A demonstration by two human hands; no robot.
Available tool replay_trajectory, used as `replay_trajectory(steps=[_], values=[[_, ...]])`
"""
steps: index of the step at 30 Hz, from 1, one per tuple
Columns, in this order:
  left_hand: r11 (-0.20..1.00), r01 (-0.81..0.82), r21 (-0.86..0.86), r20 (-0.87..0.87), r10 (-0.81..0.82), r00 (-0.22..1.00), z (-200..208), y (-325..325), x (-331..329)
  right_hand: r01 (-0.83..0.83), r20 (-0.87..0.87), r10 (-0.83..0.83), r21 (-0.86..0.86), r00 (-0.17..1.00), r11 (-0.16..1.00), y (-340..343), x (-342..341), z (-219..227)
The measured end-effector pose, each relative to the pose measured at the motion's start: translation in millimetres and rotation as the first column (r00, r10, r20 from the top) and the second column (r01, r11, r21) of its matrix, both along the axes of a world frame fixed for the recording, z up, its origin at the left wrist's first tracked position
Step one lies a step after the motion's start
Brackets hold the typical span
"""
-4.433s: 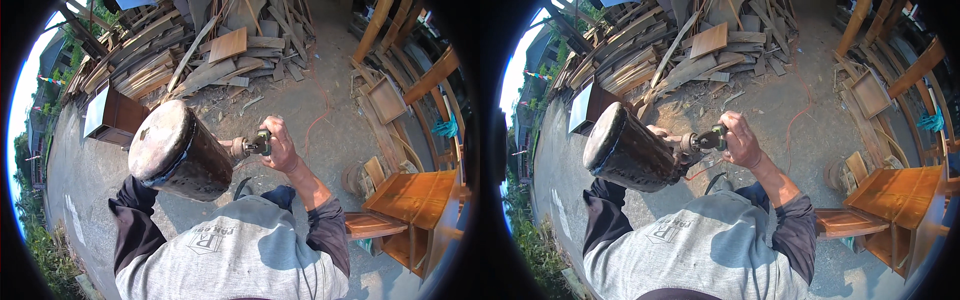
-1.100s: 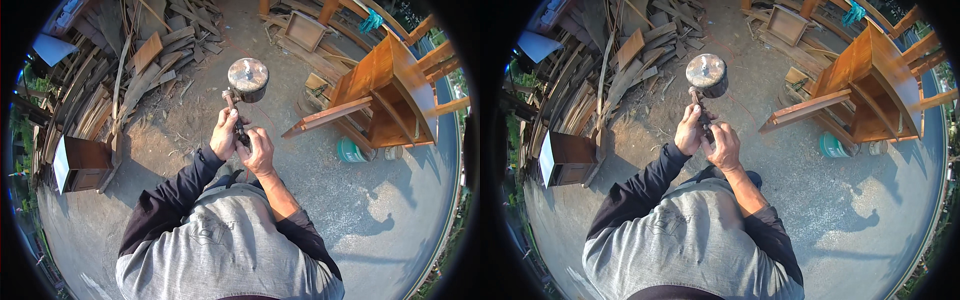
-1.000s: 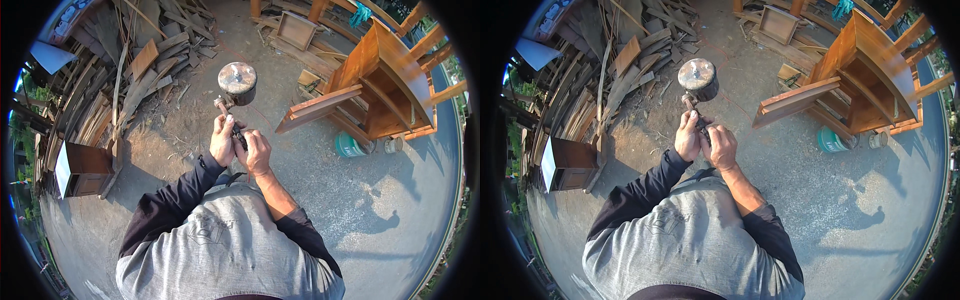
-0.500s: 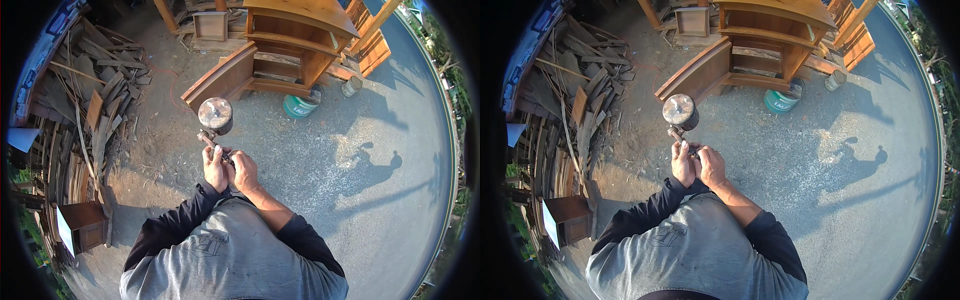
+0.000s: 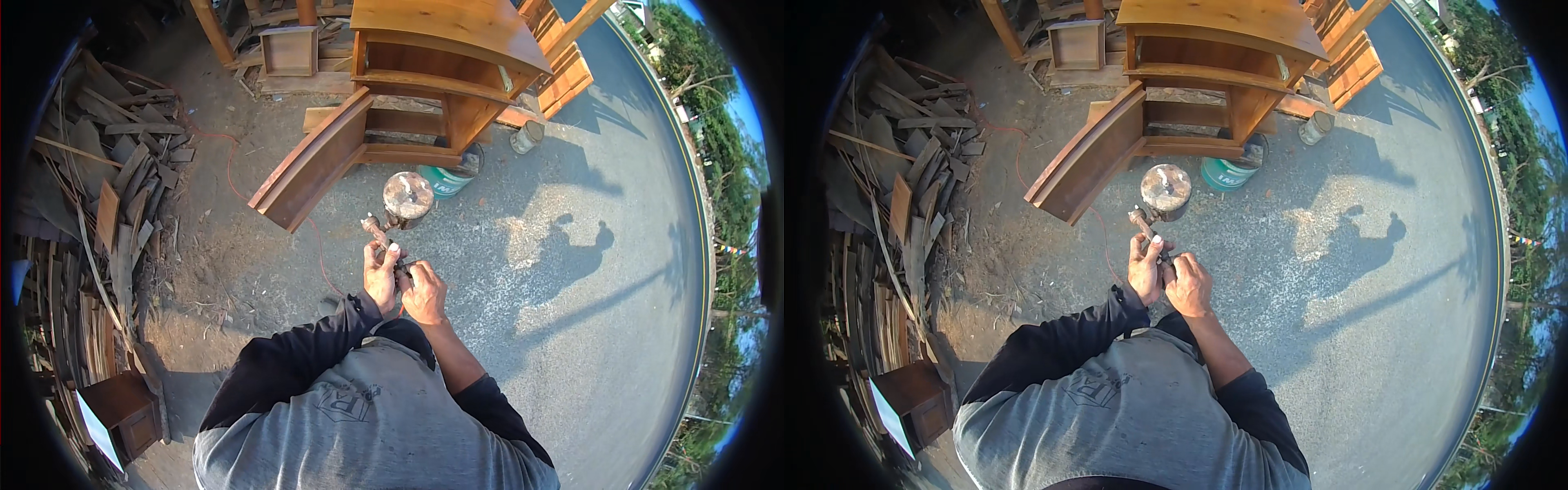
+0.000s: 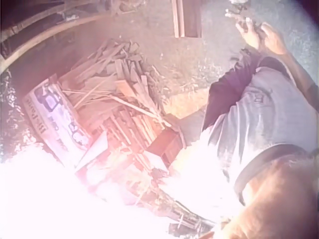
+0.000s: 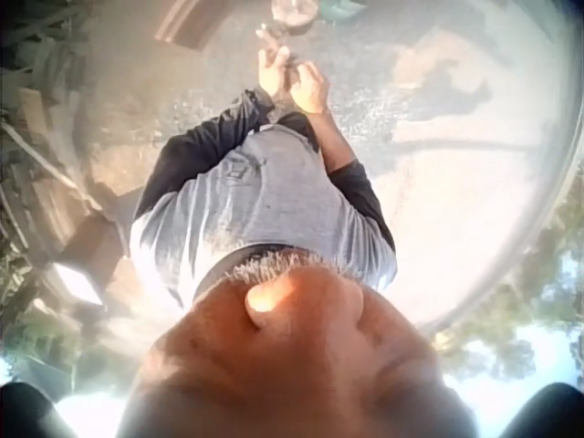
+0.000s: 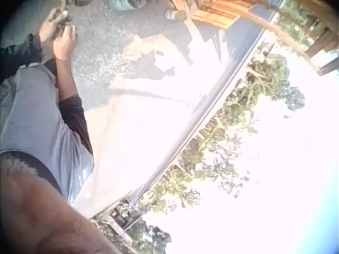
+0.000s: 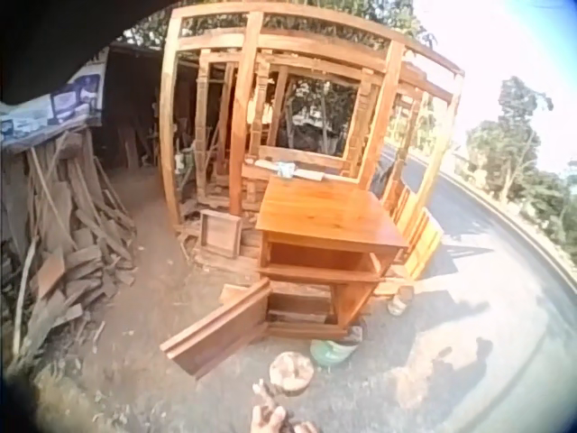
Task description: The person uses a spray gun to apply a finish to the interior and exterior surfaces of a wooden cabinet.
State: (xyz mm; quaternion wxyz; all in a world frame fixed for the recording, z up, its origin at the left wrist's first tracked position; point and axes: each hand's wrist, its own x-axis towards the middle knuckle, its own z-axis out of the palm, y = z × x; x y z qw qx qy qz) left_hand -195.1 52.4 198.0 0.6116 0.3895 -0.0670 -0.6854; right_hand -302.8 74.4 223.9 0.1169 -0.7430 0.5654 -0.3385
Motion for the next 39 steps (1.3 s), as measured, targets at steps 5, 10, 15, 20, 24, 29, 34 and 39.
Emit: replay_trajectory(steps=[5, 10, 15, 20, 24, 29, 34, 39], values=[[0.996, 0.087, 0.021, 0.066, -0.088, 0.994, -1, -34, -17, -0.057, -0.192, 0.058, 0.012, 0.980, 0.998, -37, -32, -10], [0.999, -0.043, 0.021, 0.064, 0.041, 0.997, -10, -73, -46, -0.066, 0.065, 0.074, -0.125, 0.995, 0.990, -91, -49, -2], [0.976, -0.209, 0.059, 0.052, 0.206, 0.977, -23, -125, -102, -0.277, 0.103, 0.274, 0.015, 0.956, 0.961, -153, -109, -31], [0.920, -0.383, 0.077, 0.060, 0.379, 0.923, -35, -169, -164, -0.417, 0.041, 0.415, 0.108, 0.909, 0.903, -214, -162, -36], [0.894, -0.440, 0.087, 0.083, 0.433, 0.897, -36, -194, -202, -0.456, 0.075, 0.452, 0.054, 0.889, 0.888, -245, -196, -44], [0.899, -0.433, 0.065, 0.132, 0.422, 0.897, -26, -218, -219, -0.503, 0.277, 0.488, -0.017, 0.828, 0.864, -284, -228, -52], [0.919, -0.391, 0.045, 0.226, 0.372, 0.900, -19, -232, -226, -0.730, 0.606, 0.441, 0.389, 0.663, 0.562, -326, -224, -86], [0.914, -0.388, 0.120, 0.369, 0.322, 0.872, -1, -240, -220, -0.825, 0.511, 0.662, 0.199, 0.548, 0.530, -340, -209, -111]])
